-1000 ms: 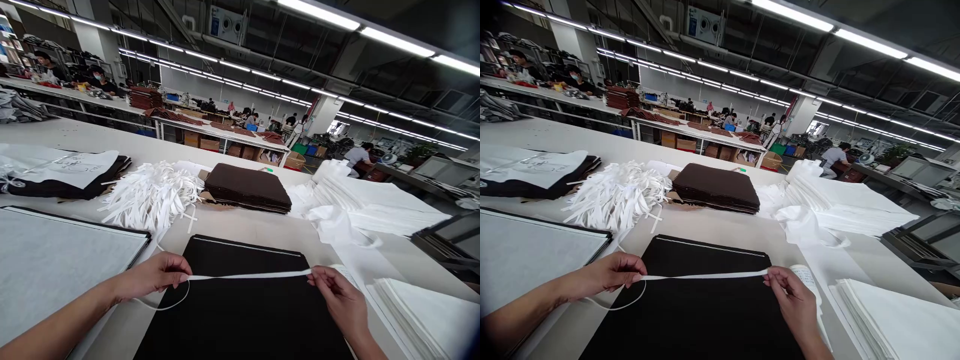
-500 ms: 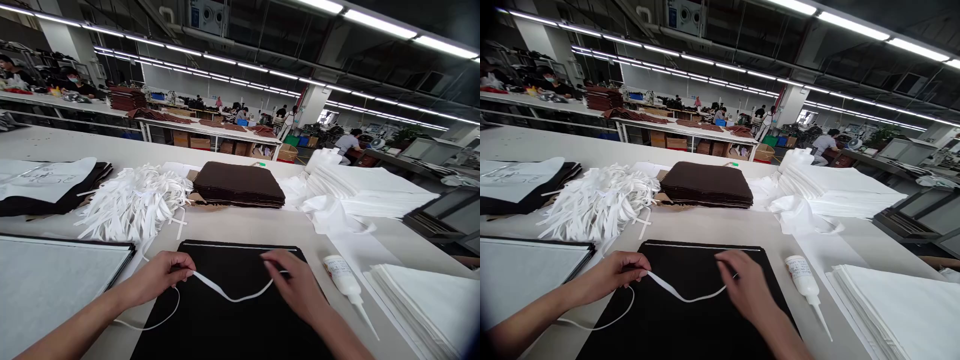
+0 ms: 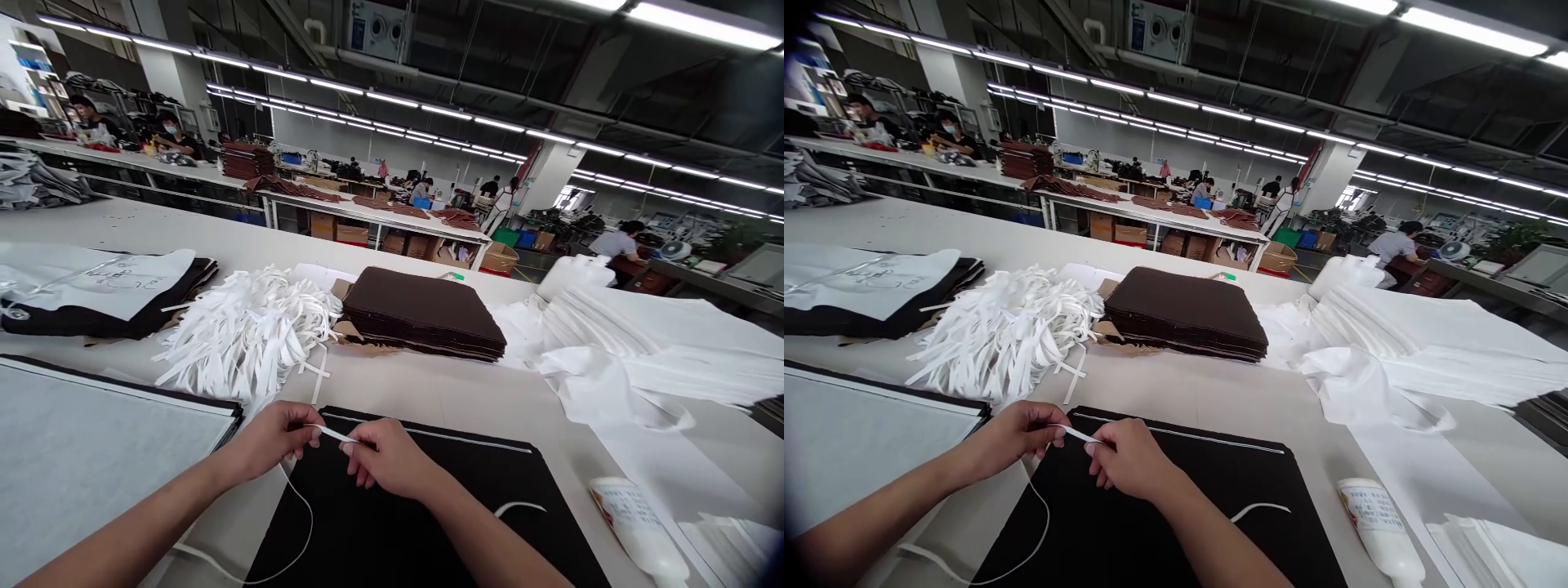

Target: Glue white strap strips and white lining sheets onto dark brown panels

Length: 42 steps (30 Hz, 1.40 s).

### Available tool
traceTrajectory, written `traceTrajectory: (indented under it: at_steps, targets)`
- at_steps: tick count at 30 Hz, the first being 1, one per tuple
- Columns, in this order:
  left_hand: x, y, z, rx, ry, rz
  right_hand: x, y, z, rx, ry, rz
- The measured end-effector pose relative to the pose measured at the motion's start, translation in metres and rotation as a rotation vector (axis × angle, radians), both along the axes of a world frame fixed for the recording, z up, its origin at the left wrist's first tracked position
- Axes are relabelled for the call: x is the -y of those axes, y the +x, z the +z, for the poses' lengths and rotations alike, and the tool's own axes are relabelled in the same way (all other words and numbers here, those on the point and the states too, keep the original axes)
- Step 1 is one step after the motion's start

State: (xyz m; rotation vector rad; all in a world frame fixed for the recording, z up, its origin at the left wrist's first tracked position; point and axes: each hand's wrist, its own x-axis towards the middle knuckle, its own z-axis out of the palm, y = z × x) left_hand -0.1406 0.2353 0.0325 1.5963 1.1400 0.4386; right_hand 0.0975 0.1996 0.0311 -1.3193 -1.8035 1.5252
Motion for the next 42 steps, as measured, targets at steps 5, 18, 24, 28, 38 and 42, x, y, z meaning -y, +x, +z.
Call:
traceTrajectory:
  at_steps: [5, 18, 24, 28, 38, 42]
  targets:
    - [-0.006, 0.007, -0.002, -0.001, -0.032, 0.003, -0.016, -0.01, -0.002, -0.022, -0.062, -0.059]
    - [-0.007, 0.001, -0.019, -0.063, -0.052, 0.123, -0.027, -0.015, -0.012, 0.091, -0.004, -0.094]
    - [-0.003, 0.0, -0.01, -0.31, 0.217, 0.156, -0.031, -0.014, -0.008, 0.237, 0.081, -0.155]
    - [0.004, -0.002, -0.006, -0.407, 0.354, 0.13, -0.04, -0.018, -0.002, 0.423, 0.202, -0.167]
    - [0.039, 0.01, -0.038, -0.574, 0.657, -0.166, -0.054, -0.026, -0.001, 0.533, 0.276, -0.156]
    - [0.037, 0.01, -0.047, -0.579, 0.739, -0.154, -0.054, -0.027, 0.0, 0.54, 0.259, -0.159]
